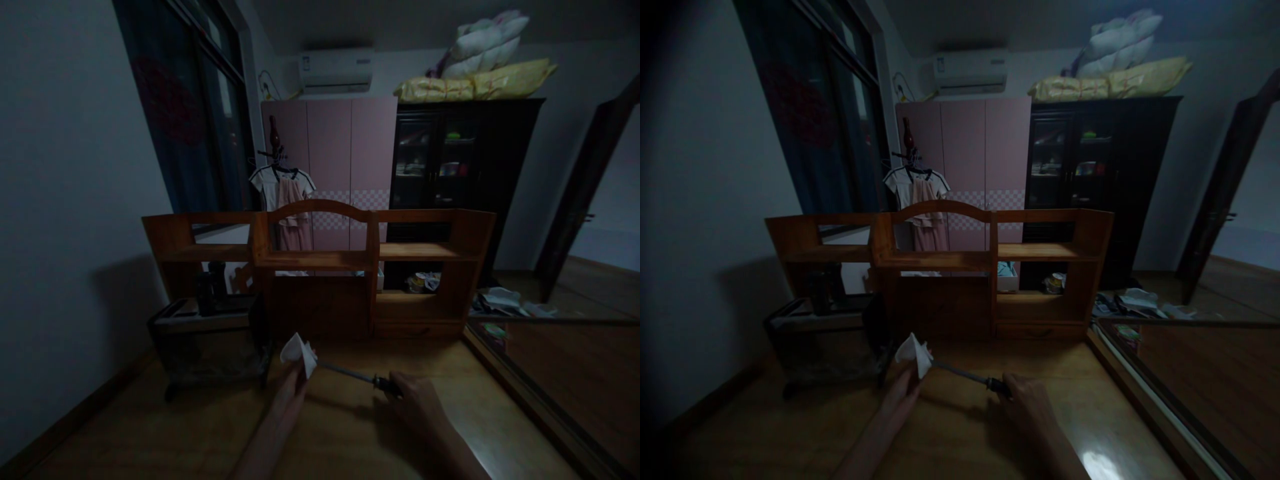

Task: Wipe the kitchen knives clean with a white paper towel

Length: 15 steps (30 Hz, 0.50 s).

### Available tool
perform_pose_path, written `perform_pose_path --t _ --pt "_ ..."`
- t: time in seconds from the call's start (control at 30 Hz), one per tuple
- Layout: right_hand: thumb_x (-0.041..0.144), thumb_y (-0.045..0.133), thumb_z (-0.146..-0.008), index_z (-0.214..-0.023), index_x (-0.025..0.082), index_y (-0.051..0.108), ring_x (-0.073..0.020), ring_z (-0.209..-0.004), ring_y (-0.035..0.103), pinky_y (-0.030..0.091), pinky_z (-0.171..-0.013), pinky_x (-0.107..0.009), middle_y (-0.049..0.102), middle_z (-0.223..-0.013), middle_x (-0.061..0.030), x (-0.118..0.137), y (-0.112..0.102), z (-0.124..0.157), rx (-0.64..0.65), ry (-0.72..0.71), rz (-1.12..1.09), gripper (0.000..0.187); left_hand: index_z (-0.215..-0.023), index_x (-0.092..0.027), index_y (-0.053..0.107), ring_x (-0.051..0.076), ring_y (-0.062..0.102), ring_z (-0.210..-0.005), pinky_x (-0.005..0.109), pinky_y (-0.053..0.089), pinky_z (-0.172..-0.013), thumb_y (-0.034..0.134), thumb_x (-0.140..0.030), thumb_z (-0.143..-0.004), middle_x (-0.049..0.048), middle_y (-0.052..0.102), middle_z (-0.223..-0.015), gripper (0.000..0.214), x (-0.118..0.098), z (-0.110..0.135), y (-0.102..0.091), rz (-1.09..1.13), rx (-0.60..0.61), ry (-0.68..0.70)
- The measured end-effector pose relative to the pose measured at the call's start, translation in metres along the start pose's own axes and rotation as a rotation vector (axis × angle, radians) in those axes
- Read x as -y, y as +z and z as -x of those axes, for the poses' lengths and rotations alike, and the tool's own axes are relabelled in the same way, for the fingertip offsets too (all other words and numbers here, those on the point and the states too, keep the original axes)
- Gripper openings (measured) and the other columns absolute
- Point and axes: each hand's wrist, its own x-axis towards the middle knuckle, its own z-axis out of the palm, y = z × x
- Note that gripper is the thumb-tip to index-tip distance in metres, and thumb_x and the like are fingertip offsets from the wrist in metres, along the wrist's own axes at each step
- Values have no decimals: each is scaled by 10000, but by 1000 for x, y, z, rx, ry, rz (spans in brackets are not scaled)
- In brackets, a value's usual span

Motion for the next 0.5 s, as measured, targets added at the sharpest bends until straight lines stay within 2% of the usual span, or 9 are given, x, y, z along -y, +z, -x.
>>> perform_pose_path --t 0.07,0.2,0.37,0.5 --pt "268 539 -781 -754 206 594 -136 -570 599 326 -519 -219 666 -701 -29 0 1 1 27 13 -9 87 -879 -119 683 255 649 -936 319 521 -830 670 -70 -694 103 707 -881 192 5 1 -2 -10 36 -19" --pt "297 540 -800 -749 213 596 -143 -599 605 335 -543 -220 666 -703 -24 7 1 1 71 58 -10 112 -834 -120 690 264 649 -933 319 515 -819 724 -126 -648 117 707 -903 189 19 5 -6 -89 192 -28" --pt "302 562 -791 -735 211 600 -153 -610 614 330 -545 -226 672 -704 -25 20 0 -1 91 59 8 113 -763 -143 693 250 669 -862 297 527 -753 792 -158 -563 100 711 -883 223 33 18 -1 -189 201 -68" --pt "278 572 -786 -735 214 595 -145 -590 610 315 -525 -223 671 -693 -16 25 -4 -1 99 40 24 85 -805 -139 691 259 670 -823 317 533 -717 825 -204 -546 113 702 -895 298 36 29 9 -301 289 -167"
